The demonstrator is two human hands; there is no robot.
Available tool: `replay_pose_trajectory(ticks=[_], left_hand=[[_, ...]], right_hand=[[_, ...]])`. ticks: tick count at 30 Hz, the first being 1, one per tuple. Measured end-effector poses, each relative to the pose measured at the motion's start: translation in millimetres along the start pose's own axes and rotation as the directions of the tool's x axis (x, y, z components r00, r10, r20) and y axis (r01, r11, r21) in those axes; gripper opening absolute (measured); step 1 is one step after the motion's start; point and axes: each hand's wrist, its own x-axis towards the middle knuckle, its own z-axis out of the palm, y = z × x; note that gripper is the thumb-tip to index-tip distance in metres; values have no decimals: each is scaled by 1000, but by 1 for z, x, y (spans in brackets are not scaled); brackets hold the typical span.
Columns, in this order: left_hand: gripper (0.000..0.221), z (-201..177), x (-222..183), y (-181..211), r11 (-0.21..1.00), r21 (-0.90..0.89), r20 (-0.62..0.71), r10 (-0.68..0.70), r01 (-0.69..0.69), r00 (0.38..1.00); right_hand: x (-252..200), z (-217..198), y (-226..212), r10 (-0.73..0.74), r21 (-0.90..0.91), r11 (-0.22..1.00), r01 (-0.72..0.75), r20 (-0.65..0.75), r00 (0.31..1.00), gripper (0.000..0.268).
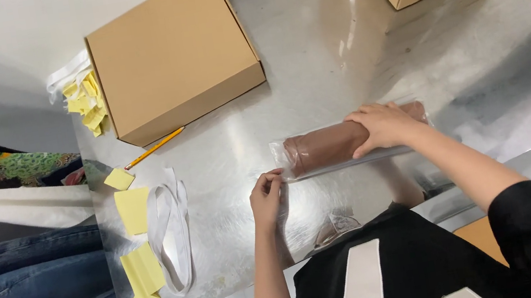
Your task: The person places a plastic-wrapped item into a cardboard box, closes the flaps, and ties a white ribbon around the box in a crisscross pattern, finishing with a bow on top.
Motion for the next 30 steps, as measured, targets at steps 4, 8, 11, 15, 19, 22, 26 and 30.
replay_pose_trajectory(ticks=[4, 8, 11, 15, 19, 22, 26, 30], left_hand=[[14, 5, 4, 2, 999, 54, -4, -5, 5, 1000], [16, 17, 5, 6, 995, 94, -50, 42, -38, 998], [20, 25, 13, 6, 998, 58, -58, 23, -20, 998], [23, 43, 12, 24, 996, -41, -89, -88, 85, 992], [30, 62, 2, 62, 995, 101, -7, -23, 24, 1000], [32, 79, 23, 54, 990, 144, 47, -5, -2, 999], [30, 110, 46, 50, 966, 247, 161, 37, -76, 986], [26, 126, 64, 40, 949, 284, 275, 57, -137, 960]], right_hand=[[-7, -1, 10, 20, 16, 1000, -19, -44, 999, 103], [-8, -5, 16, 1, 0, 1000, -1, -53, 999, 101], [-3, -9, 19, -13, -30, 999, 12, -32, 999, 102], [-11, -5, 39, 17, -17, 1000, -17, -24, 1000, 102], [-43, 3, 98, 174, 48, 984, -169, -127, 977, 102], [-78, 2, 144, 407, 231, 905, -357, -228, 884, 94], [-115, 7, 203, 663, 403, 749, -527, -430, 613, 95], [-111, 42, 271, 720, 420, 673, -609, -562, 408, 95]])
